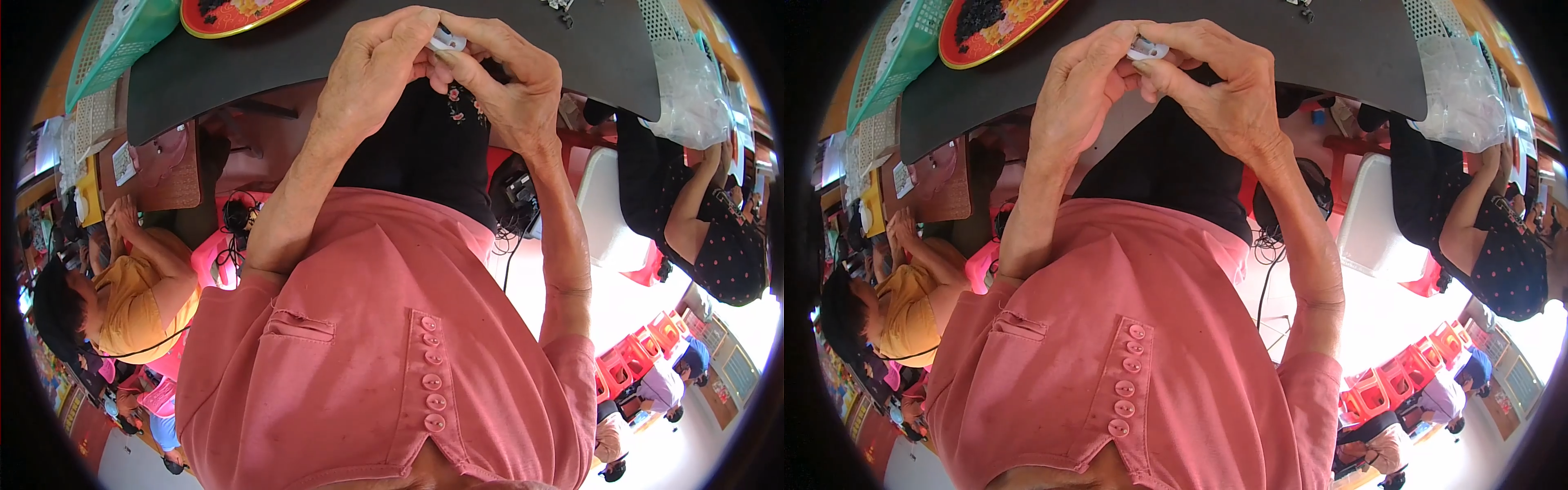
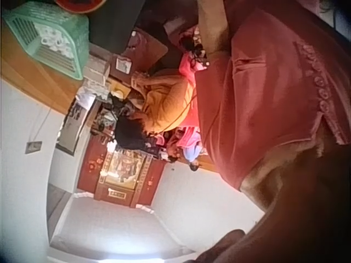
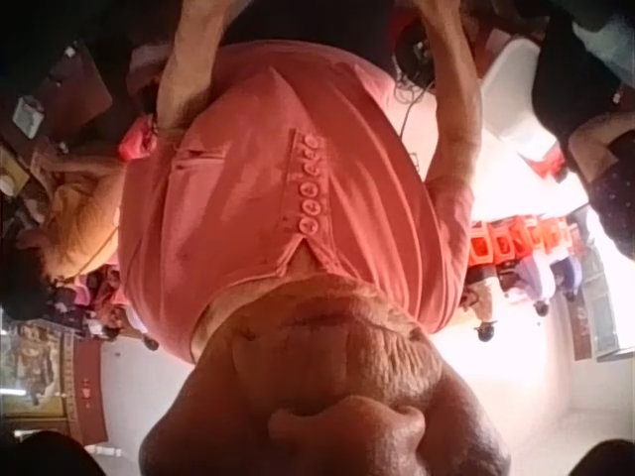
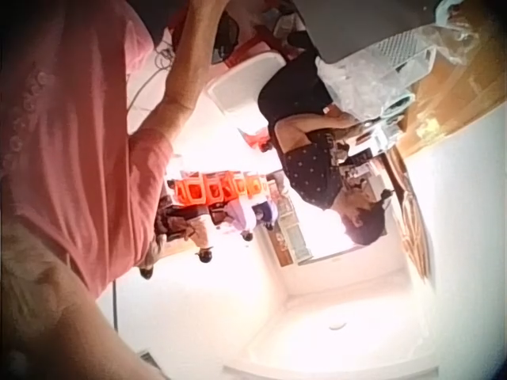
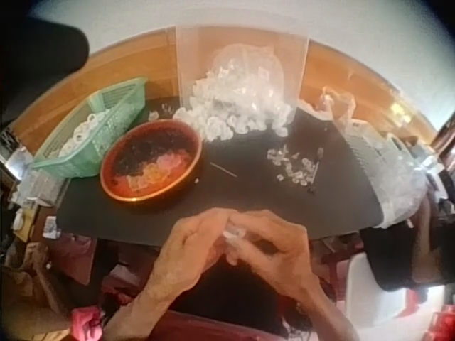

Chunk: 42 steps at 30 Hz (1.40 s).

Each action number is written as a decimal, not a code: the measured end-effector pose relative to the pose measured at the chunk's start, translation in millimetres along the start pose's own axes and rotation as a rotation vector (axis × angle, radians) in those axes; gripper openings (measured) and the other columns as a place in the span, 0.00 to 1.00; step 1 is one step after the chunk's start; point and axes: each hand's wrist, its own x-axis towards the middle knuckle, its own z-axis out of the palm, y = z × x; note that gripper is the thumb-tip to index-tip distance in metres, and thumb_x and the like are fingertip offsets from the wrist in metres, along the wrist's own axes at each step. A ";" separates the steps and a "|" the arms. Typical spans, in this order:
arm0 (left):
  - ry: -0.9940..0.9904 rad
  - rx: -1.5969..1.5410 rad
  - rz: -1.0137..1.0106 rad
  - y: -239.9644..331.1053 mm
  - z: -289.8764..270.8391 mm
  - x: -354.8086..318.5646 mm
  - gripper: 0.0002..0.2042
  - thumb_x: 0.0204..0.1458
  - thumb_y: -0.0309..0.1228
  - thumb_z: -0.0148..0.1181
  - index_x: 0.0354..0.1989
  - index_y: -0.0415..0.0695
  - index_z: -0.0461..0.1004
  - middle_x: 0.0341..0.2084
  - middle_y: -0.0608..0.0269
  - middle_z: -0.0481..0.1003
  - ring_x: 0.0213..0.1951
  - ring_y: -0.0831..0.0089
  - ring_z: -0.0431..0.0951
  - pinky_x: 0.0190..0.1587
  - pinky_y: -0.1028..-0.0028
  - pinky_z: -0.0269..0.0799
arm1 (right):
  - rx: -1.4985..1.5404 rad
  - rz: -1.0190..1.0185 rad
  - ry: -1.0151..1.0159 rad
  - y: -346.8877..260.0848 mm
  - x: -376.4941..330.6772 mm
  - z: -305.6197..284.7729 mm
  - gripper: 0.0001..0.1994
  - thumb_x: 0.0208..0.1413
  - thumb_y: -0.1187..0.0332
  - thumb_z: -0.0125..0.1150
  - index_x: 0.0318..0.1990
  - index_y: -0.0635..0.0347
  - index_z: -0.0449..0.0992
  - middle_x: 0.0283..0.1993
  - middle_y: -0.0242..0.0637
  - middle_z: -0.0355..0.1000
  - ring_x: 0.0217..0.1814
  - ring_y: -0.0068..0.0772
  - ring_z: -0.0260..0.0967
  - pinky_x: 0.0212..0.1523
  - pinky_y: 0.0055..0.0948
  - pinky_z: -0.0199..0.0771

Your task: The person assembles small circular white housing components by hand, inserting wires or beads into them.

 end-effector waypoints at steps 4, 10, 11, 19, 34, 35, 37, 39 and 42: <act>-0.022 0.010 0.026 1.6 3.0 3.2 0.17 0.64 0.36 0.42 0.44 0.32 0.70 0.30 0.59 0.73 0.29 0.73 0.72 0.37 0.74 0.70 | -0.013 -0.050 0.023 4.7 -1.4 -3.1 0.15 0.49 0.76 0.64 0.47 0.57 0.79 0.38 0.36 0.76 0.33 0.24 0.73 0.36 0.21 0.74; 0.045 0.051 0.020 -0.7 6.0 -1.3 0.17 0.63 0.37 0.42 0.37 0.34 0.72 0.23 0.62 0.73 0.26 0.77 0.72 0.34 0.78 0.71 | -0.009 0.063 0.058 -31.1 7.7 5.5 0.11 0.49 0.84 0.59 0.41 0.65 0.77 0.41 0.40 0.71 0.32 0.25 0.70 0.28 0.20 0.70; 0.046 0.051 0.021 0.1 5.0 -1.8 0.17 0.63 0.37 0.42 0.37 0.34 0.72 0.23 0.62 0.73 0.26 0.77 0.72 0.34 0.78 0.71 | 0.003 0.107 0.053 -31.7 8.0 5.4 0.10 0.49 0.84 0.60 0.40 0.65 0.77 0.39 0.40 0.71 0.31 0.26 0.71 0.28 0.21 0.70; 0.047 0.240 0.020 1.2 6.6 -5.8 0.18 0.65 0.35 0.41 0.47 0.31 0.70 0.29 0.60 0.72 0.31 0.75 0.72 0.38 0.75 0.70 | -0.209 -0.138 0.122 0.9 1.3 -1.3 0.11 0.46 0.80 0.65 0.39 0.59 0.81 0.33 0.34 0.74 0.34 0.22 0.72 0.34 0.19 0.72; 0.127 0.264 0.122 -1.2 10.3 -4.3 0.16 0.62 0.34 0.45 0.44 0.31 0.73 0.23 0.61 0.74 0.26 0.78 0.74 0.33 0.79 0.72 | -0.389 -0.268 0.111 -1.2 2.9 -3.9 0.09 0.45 0.80 0.65 0.36 0.60 0.80 0.32 0.33 0.75 0.32 0.26 0.73 0.33 0.22 0.74; 0.127 0.264 0.122 -1.3 10.0 -4.5 0.16 0.62 0.34 0.45 0.44 0.31 0.73 0.23 0.61 0.74 0.26 0.78 0.74 0.33 0.79 0.72 | -0.377 -0.278 0.121 0.6 3.7 -4.0 0.09 0.45 0.80 0.65 0.35 0.60 0.80 0.32 0.33 0.74 0.32 0.26 0.73 0.32 0.22 0.74; 0.100 0.190 0.118 -1.7 8.5 -5.3 0.16 0.62 0.34 0.45 0.45 0.32 0.72 0.25 0.61 0.74 0.28 0.77 0.74 0.35 0.78 0.72 | -0.363 -0.289 0.130 1.1 4.0 -3.8 0.09 0.44 0.80 0.66 0.35 0.60 0.79 0.31 0.33 0.74 0.32 0.26 0.73 0.32 0.22 0.74; 0.096 0.145 0.088 -1.2 8.4 -5.7 0.17 0.62 0.34 0.45 0.46 0.32 0.72 0.26 0.61 0.75 0.29 0.77 0.75 0.36 0.78 0.72 | -0.355 -0.249 0.114 -1.1 3.0 -4.9 0.09 0.46 0.80 0.65 0.37 0.62 0.80 0.33 0.33 0.75 0.34 0.23 0.72 0.35 0.20 0.71; 0.085 0.118 0.059 0.6 8.0 -7.2 0.17 0.62 0.34 0.46 0.47 0.32 0.72 0.28 0.61 0.75 0.30 0.77 0.75 0.37 0.78 0.72 | -0.339 -0.263 0.087 -1.9 3.8 -6.4 0.09 0.46 0.80 0.65 0.37 0.62 0.80 0.34 0.33 0.75 0.34 0.24 0.72 0.36 0.20 0.72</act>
